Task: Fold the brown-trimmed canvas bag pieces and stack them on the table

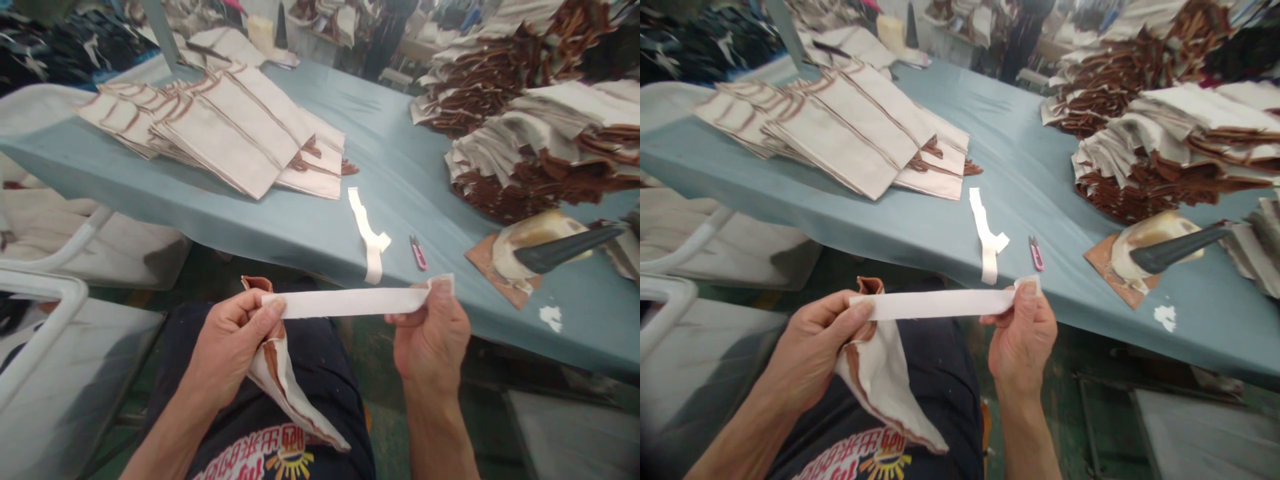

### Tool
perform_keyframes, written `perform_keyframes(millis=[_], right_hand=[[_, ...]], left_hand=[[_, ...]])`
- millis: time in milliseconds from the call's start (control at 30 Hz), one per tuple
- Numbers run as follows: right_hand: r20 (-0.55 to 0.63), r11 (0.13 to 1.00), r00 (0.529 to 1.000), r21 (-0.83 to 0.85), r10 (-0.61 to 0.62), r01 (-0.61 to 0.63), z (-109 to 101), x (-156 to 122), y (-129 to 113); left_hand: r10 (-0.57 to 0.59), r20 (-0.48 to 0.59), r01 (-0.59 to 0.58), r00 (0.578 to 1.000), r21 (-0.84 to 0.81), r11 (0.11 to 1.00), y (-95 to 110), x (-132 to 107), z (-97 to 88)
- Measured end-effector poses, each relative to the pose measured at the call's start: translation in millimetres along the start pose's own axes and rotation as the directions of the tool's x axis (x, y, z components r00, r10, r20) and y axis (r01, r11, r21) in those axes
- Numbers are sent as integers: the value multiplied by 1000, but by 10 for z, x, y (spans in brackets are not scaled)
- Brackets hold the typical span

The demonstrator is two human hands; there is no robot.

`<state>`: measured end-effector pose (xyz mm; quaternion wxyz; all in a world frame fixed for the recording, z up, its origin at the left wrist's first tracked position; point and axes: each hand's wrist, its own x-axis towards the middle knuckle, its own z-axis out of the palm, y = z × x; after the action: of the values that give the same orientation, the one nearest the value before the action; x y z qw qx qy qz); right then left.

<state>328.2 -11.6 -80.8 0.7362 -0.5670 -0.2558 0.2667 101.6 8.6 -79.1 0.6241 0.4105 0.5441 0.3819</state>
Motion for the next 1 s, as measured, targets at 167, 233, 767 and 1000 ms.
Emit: perform_keyframes(millis=[167, 233, 767, 1000], right_hand=[[-21, 991, 998, -117, 62, -64, -194, -45, 244], [-7, 976, 997, -204, 72, -72, -265, -84, 314], [-19, 945, 990, -298, 136, -136, -528, -96, 627], [86, 922, 995, -380, -45, 75, -481, -227, 266]], left_hand=[[80, 86, -90, 993, 113, 990, -20, -60, -172], [123, 63, -131, 990, 157, 979, -12, -78, -229], [190, 120, -216, 974, 262, 941, 113, -167, -277], [258, 221, -319, 941, 313, 895, 227, -231, -187]])
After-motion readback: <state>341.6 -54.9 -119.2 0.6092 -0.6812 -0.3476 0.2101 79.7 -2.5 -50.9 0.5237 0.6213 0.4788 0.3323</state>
